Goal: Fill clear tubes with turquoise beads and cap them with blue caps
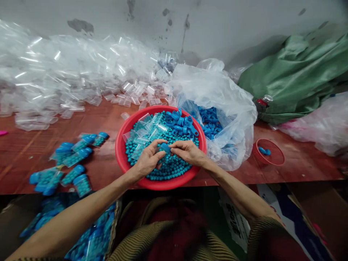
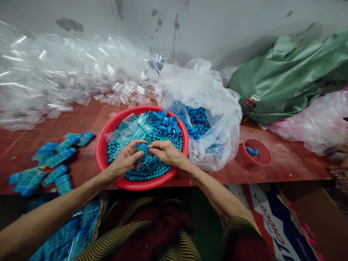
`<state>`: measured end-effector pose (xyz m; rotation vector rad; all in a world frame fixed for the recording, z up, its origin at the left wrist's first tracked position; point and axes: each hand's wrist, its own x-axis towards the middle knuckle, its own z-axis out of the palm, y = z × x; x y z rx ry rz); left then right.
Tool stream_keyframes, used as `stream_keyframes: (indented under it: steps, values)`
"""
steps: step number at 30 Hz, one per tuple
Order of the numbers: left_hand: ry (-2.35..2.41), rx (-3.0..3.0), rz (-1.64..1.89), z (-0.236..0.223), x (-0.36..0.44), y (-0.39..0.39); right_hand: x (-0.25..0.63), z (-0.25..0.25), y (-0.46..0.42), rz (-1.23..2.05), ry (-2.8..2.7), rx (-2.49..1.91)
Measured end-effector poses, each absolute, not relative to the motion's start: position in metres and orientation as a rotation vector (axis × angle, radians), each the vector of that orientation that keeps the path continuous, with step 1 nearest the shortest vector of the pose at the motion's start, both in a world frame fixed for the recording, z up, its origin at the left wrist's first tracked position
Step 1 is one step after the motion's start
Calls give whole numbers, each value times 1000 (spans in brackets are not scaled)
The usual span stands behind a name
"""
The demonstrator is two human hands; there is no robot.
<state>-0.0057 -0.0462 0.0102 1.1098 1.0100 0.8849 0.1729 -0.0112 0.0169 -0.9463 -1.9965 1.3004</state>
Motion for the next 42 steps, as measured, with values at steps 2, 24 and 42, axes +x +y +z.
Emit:
stream_keyframes:
  steps: [2, 24, 42]
  values:
    - [1048, 1112, 892, 10, -6, -47, 171, 16, -11, 1181, -2096, -898]
    - [1088, 1321, 950, 10, -2, -50, 157, 13, -30, 971, -2266, -1051]
    - [1103, 1033, 1045, 10, -4, -47, 127, 4, -37, 427, -2456, -1276]
